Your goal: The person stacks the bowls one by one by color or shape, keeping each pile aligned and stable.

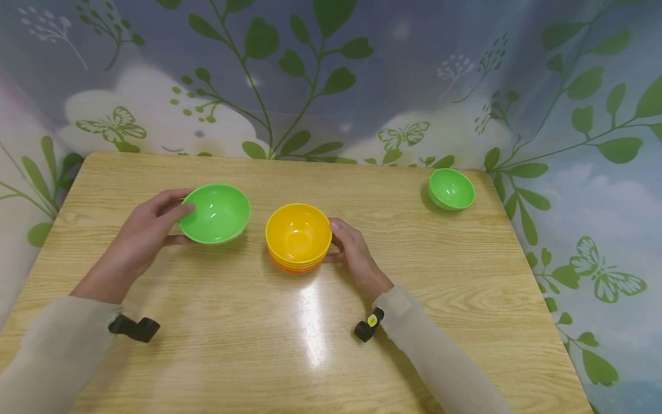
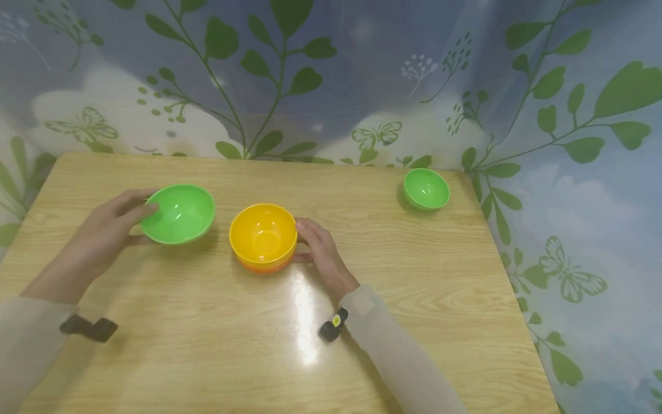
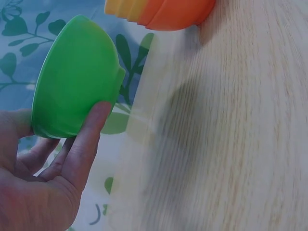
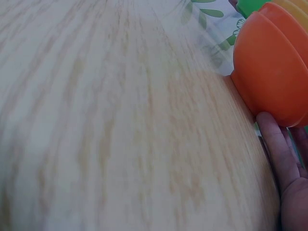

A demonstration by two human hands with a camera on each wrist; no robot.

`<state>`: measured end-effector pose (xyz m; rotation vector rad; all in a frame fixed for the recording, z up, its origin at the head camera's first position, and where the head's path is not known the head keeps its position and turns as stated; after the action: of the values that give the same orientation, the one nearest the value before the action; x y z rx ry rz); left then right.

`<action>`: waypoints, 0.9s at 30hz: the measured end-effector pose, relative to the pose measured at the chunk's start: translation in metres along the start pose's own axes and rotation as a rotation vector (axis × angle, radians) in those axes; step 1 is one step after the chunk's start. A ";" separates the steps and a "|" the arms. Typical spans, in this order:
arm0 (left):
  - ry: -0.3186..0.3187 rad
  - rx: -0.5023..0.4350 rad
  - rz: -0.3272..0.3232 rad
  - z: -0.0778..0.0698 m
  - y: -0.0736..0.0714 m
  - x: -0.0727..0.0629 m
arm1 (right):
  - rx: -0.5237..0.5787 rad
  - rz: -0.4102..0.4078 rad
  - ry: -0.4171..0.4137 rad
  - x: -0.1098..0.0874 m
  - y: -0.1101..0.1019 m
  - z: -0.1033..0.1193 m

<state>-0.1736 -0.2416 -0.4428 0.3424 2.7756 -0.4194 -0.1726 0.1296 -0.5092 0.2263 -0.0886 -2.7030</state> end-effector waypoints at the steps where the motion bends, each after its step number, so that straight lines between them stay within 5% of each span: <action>1: 0.003 -0.002 0.002 -0.001 0.001 0.000 | 0.001 -0.002 0.002 0.000 0.000 0.000; 27: 0.048 -0.024 0.059 -0.032 0.017 0.003 | 0.036 0.001 0.005 0.000 0.001 0.001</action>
<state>-0.1796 -0.2147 -0.4189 0.4335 2.8070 -0.3674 -0.1725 0.1290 -0.5082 0.2435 -0.1358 -2.7020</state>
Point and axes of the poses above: each hand's wrist, its own x-axis towards the middle knuckle, its own y-axis out of the palm, z = x × y, the point moved 5 cm from there along x, towards the middle knuckle, and after that the axes turned 7 degrees about z, right-handed, at the moved point
